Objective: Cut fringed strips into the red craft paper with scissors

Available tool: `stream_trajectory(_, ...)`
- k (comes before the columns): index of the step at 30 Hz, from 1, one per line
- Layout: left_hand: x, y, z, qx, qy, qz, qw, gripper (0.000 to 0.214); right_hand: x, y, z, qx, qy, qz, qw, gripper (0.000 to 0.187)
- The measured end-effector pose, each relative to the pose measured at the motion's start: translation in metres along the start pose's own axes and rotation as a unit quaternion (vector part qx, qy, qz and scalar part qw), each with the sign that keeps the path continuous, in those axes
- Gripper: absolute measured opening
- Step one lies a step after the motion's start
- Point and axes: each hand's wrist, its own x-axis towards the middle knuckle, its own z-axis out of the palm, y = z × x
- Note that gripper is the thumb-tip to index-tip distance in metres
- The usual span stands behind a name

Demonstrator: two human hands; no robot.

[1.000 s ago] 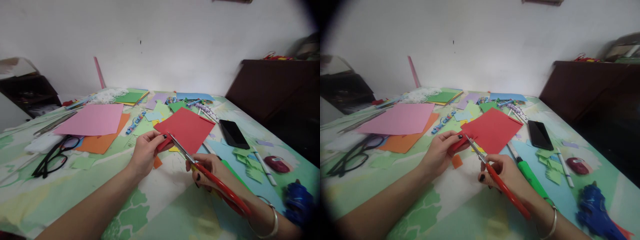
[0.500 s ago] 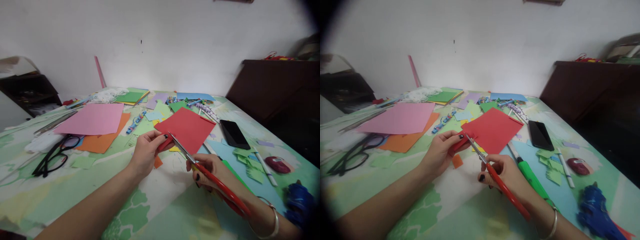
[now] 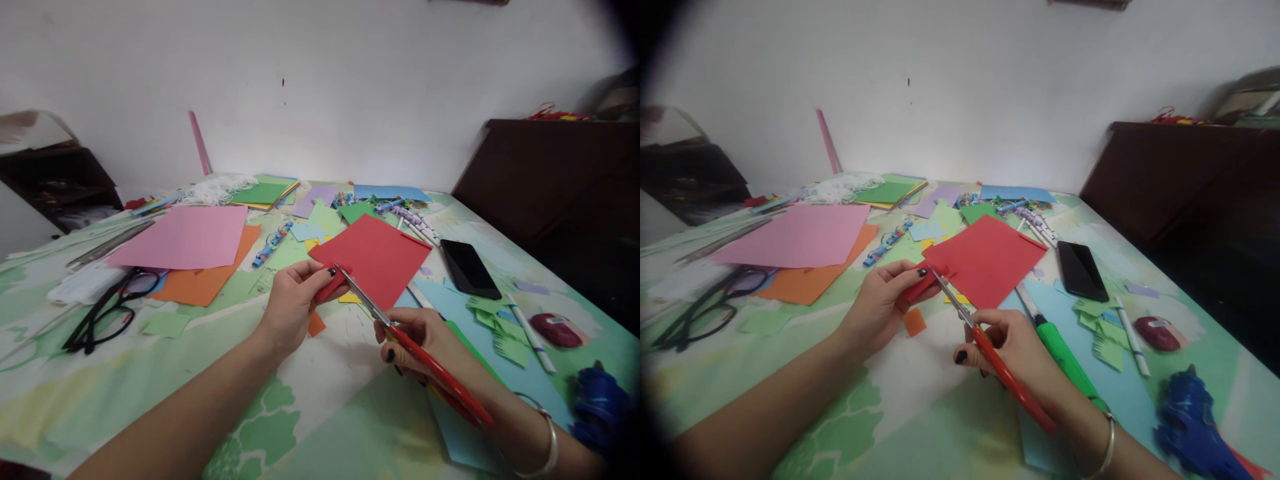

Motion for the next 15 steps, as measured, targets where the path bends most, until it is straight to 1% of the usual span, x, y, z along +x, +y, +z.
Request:
stream_trajectory(4, 0.0007, -0.0008, -0.0001, 0.001, -0.003, -0.003, 1.000, 0.011, -0.0005, 0.0002, -0.0001, -0.012, 0.005, 0.004, 1.000, 0.039)
stream_trajectory(9, 0.0010, -0.0029, 0.0007, 0.003, 0.006, -0.010, 1.000, 0.009, 0.0004, 0.0033, -0.0013, 0.000, -0.006, -0.010, 1.000, 0.039)
stream_trajectory(15, 0.0002, -0.0037, 0.0001, 0.006, -0.001, -0.008, 1.000, 0.010, 0.0012, 0.0038, -0.0013, -0.003, -0.003, -0.004, 1.000, 0.039)
